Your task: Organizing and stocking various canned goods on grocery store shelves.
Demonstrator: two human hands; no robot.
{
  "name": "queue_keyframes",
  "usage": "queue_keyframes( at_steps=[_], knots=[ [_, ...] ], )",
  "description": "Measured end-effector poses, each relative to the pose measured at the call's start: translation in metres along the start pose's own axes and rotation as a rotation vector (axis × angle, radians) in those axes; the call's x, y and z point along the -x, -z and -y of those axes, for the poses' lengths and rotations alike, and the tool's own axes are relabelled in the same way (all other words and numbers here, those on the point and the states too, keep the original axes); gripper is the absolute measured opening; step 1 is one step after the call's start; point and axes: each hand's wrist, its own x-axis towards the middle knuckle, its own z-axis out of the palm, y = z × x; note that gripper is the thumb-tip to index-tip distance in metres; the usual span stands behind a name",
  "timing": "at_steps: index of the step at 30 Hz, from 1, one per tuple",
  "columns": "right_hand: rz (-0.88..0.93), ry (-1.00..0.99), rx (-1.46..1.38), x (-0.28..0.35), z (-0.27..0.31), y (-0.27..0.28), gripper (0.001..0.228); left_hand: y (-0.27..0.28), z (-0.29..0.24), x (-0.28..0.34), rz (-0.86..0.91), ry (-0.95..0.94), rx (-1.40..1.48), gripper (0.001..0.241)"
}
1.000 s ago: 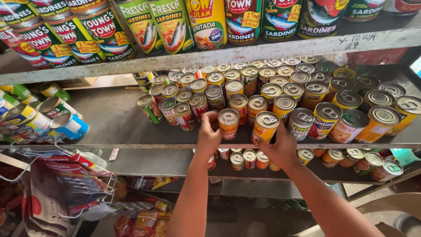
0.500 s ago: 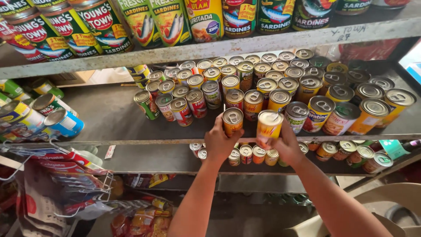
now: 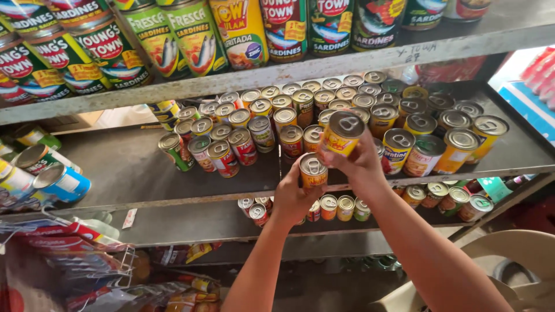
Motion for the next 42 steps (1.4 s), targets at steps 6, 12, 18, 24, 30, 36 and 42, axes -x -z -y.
queue_keyframes(
  at_steps=[6,12,18,24,30,36,42],
  knots=[
    [0.126,-0.243,0.12,-0.008,-0.022,-0.002,0.057,0.004,-0.01,-0.001,0.072,0.11,-0.125,0.084],
    [0.194,-0.227,0.112,-0.015,-0.031,0.005,0.059,0.0,0.002,0.005,0.053,0.008,-0.229,0.086],
    [0.201,-0.117,0.292,-0.003,-0.032,0.005,0.062,-0.001,0.003,0.009,0.026,-0.031,-0.257,0.085],
    [0.067,-0.012,0.522,0.036,-0.032,-0.003,0.054,-0.006,0.0,0.013,-0.058,-0.229,-0.122,0.073],
    [-0.052,0.054,0.558,0.052,0.016,-0.013,0.07,-0.02,-0.027,0.023,-0.043,-0.209,-0.072,0.074],
    [-0.053,0.196,0.565,0.045,0.092,0.002,0.056,-0.019,-0.098,0.001,-0.055,-0.518,-0.251,0.081],
    [-0.074,0.263,0.574,0.004,0.201,0.009,0.049,-0.008,-0.217,-0.043,0.02,-0.709,-0.44,0.082]
  ],
)
